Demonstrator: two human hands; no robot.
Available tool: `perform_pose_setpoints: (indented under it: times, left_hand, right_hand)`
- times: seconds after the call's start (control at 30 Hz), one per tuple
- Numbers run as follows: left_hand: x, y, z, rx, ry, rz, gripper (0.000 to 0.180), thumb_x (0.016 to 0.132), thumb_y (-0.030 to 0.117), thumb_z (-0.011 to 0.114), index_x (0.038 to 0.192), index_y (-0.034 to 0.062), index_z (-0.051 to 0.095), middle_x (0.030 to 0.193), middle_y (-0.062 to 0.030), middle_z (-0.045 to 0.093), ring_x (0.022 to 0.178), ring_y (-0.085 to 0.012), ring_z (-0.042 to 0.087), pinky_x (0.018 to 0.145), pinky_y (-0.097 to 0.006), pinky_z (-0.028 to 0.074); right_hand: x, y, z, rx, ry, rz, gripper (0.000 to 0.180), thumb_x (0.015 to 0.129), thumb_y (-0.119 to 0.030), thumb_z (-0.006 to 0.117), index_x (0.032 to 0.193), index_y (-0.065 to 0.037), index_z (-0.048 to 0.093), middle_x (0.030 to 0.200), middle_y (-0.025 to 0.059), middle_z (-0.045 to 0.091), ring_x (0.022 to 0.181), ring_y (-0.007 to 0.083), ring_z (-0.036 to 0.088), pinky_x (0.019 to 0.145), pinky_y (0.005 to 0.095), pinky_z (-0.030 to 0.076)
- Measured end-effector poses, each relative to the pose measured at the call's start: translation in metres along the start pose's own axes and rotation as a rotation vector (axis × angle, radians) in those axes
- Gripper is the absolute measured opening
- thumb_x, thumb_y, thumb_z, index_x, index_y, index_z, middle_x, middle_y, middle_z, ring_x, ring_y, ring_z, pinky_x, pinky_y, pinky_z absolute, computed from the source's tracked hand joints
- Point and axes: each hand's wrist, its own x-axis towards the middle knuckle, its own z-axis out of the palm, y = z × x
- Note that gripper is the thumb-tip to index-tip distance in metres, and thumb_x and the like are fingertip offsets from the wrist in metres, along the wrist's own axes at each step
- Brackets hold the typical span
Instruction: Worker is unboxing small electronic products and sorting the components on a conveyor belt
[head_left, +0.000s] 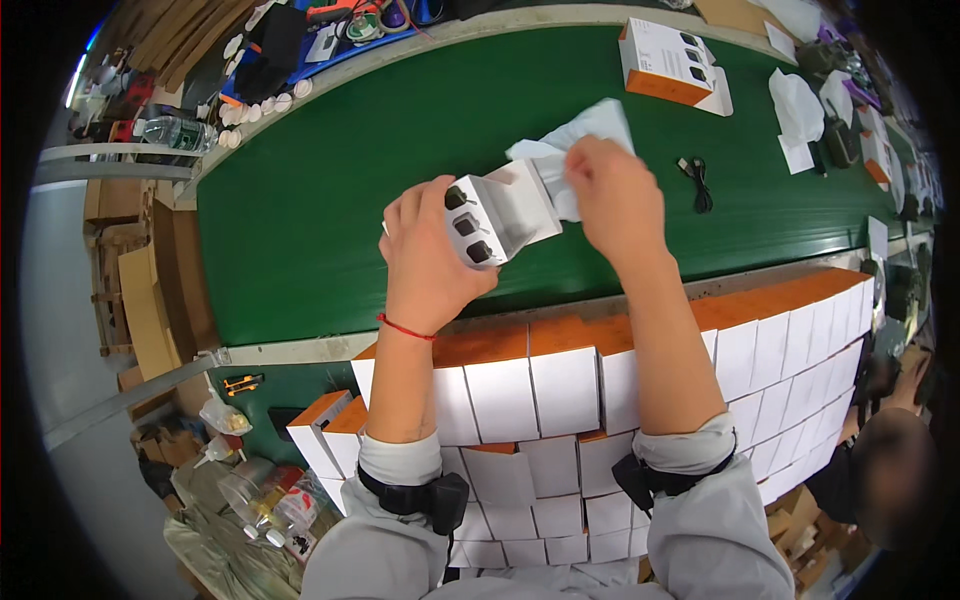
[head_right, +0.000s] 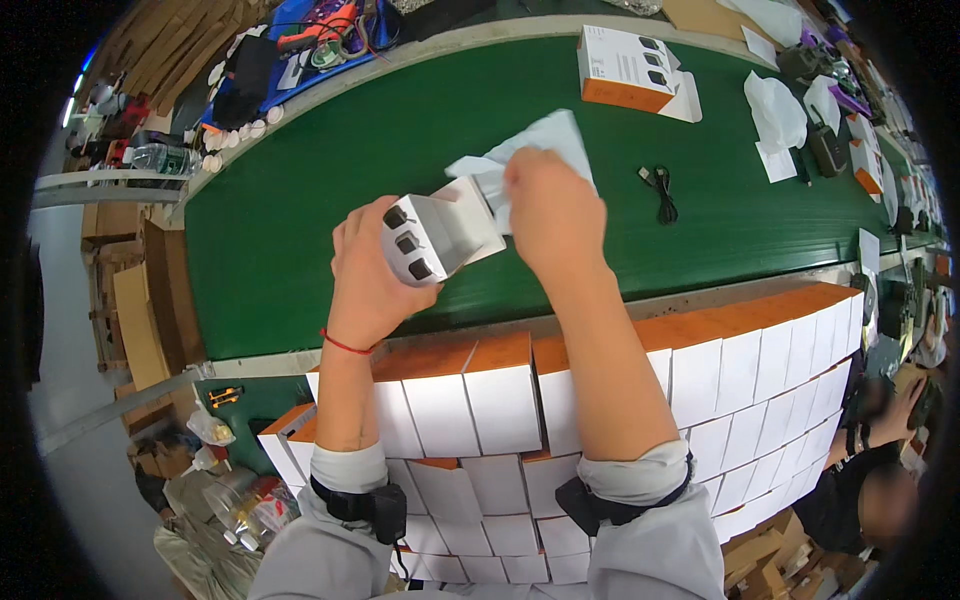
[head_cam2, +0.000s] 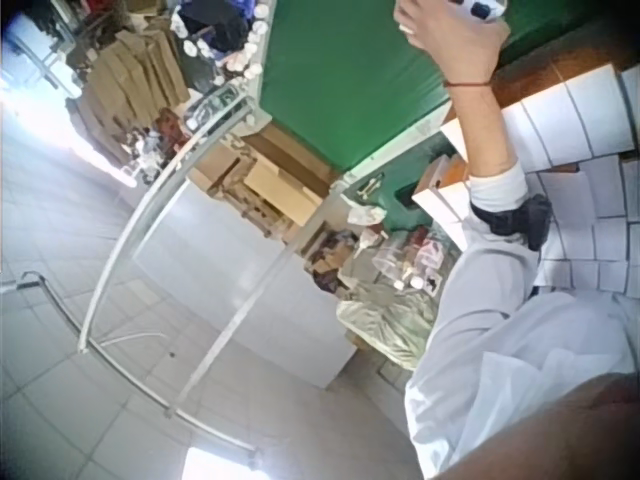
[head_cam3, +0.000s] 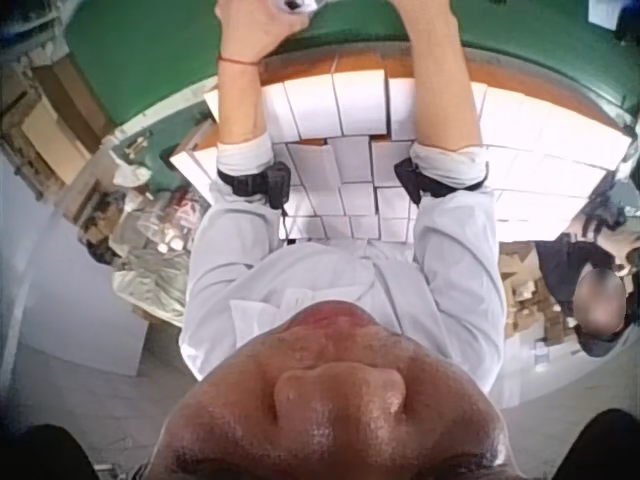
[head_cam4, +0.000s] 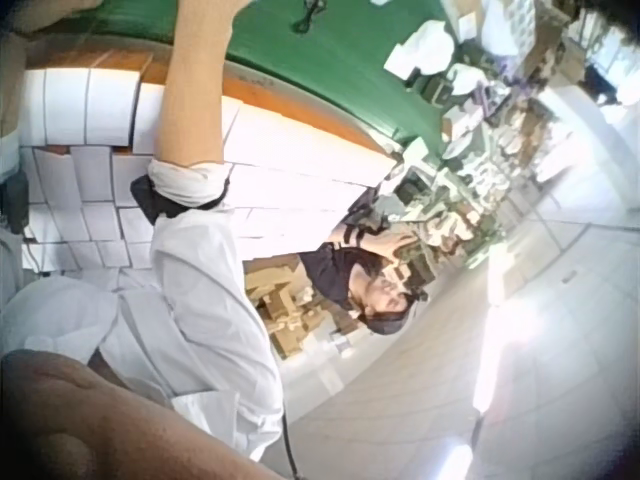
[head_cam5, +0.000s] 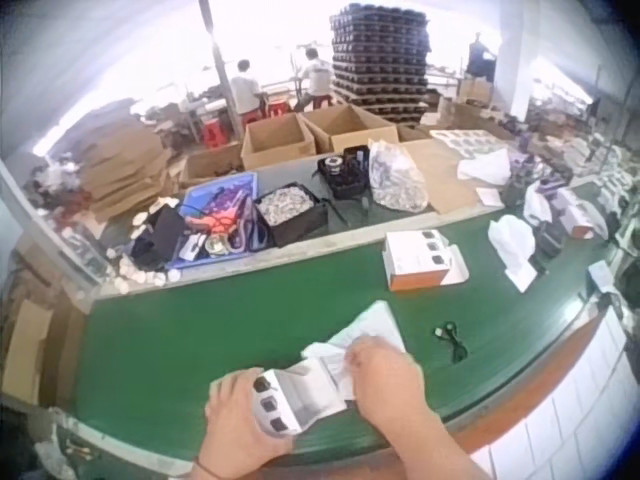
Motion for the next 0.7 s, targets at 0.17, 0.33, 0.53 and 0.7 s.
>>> perform_pose_setpoints:
  times: [0.17, 0.33, 0.53, 0.7]
  left_hand:
    - [0.003, 0.006, 0.003, -0.165, -0.051, 0.12, 0.093, 0.057, 0.014, 0.09, 0.141, 0.0042, 0.054, 0.135, -0.017, 0.058, 0.124, -0.0399, 0.051, 0.107, -0.049, 0.046]
    - [0.0, 0.002, 0.002, -0.021, 0.031, -0.037, 0.092, 0.058, 0.016, 0.09, 0.142, 0.0072, 0.054, 0.135, -0.0148, 0.058, 0.126, -0.0396, 0.051, 0.107, -0.049, 0.046]
    - [0.002, 0.006, 0.001, 0.007, 0.032, -0.041, 0.092, 0.057, 0.014, 0.089, 0.142, 0.0091, 0.054, 0.137, -0.0128, 0.058, 0.128, -0.0388, 0.05, 0.107, -0.052, 0.045]
    - [0.001, 0.003, 0.0, -0.024, 0.016, -0.013, 0.093, 0.059, 0.015, 0.088, 0.144, 0.0055, 0.052, 0.141, -0.0156, 0.055, 0.134, -0.0404, 0.047, 0.108, -0.057, 0.04]
  right_hand:
    - [0.011, 0.027, -0.028, -0.228, 0.182, 0.286, 0.018, 0.093, -0.004, 0.059, 0.107, -0.013, 0.067, 0.108, 0.0115, 0.066, 0.095, 0.0373, 0.071, 0.074, 0.0499, 0.057]
    - [-0.005, 0.017, 0.009, 0.035, -0.119, -0.142, 0.024, 0.091, 0.003, 0.056, 0.11, -0.008, 0.067, 0.106, 0.0165, 0.068, 0.097, 0.0399, 0.069, 0.084, 0.0502, 0.056]
    - [0.018, 0.013, -0.022, 0.205, 0.394, 0.03, 0.026, 0.092, 0.008, 0.057, 0.112, -0.003, 0.068, 0.107, 0.0166, 0.068, 0.095, 0.0372, 0.068, 0.084, 0.0478, 0.054]
    - [-0.002, -0.02, 0.001, 0.739, -0.211, -0.406, 0.024, 0.092, 0.007, 0.063, 0.113, -0.003, 0.067, 0.103, 0.0138, 0.068, 0.093, 0.0334, 0.069, 0.08, 0.0421, 0.056]
